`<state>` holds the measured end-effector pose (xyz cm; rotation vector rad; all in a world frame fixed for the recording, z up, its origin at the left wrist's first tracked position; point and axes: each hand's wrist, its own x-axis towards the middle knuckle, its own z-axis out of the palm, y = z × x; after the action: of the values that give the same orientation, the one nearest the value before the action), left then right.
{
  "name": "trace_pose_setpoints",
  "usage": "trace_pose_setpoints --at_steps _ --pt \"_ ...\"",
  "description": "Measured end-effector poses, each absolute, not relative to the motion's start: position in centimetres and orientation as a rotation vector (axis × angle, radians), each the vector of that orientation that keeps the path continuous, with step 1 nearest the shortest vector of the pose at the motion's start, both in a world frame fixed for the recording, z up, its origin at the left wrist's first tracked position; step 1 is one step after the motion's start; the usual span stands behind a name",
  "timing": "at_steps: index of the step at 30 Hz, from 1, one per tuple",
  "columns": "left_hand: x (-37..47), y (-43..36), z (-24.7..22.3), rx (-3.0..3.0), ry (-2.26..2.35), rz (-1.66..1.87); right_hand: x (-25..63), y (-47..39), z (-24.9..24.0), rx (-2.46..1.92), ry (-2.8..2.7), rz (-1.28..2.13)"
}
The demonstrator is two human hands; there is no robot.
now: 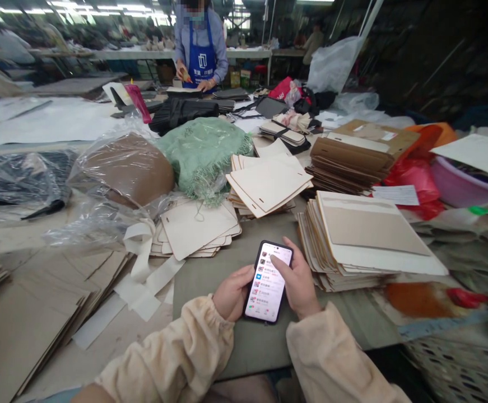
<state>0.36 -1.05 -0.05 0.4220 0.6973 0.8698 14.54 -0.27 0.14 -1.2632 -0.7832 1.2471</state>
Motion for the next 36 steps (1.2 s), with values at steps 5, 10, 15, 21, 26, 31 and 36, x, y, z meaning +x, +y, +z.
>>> trace_pose_setpoints --at_steps 5,10,15,21,26,31,36 --pt "0.3 -1.1 -0.1 0.408 0.681 0.865 14.6 -0.4 0.2 -1.211 -0.772 1.282" --pt "0.2 -1.0 -0.1 0.380 0.685 0.874 14.9 -0.8 0.1 -1.099 -0.701 1.367" --pt "-0.2 -0.4 0.3 0.252 0.719 0.905 15.5 -1.6 0.2 -1.039 -0.724 1.509" --pt "-1.1 0.5 0.8 0.117 0.666 0.902 15.7 -2.8 0.6 -1.077 -0.867 1.746" --pt "-1.3 0.6 0.6 0.129 0.669 0.945 15.4 -3.2 0.4 -1.079 -0.968 1.771" --pt "-1.2 0.6 0.6 0.134 0.673 0.934 15.3 -3.1 0.6 -1.092 -0.970 1.760" --pt "-1.3 0.7 0.7 0.097 0.686 0.917 15.3 -3.1 0.4 -1.042 -0.935 1.794"
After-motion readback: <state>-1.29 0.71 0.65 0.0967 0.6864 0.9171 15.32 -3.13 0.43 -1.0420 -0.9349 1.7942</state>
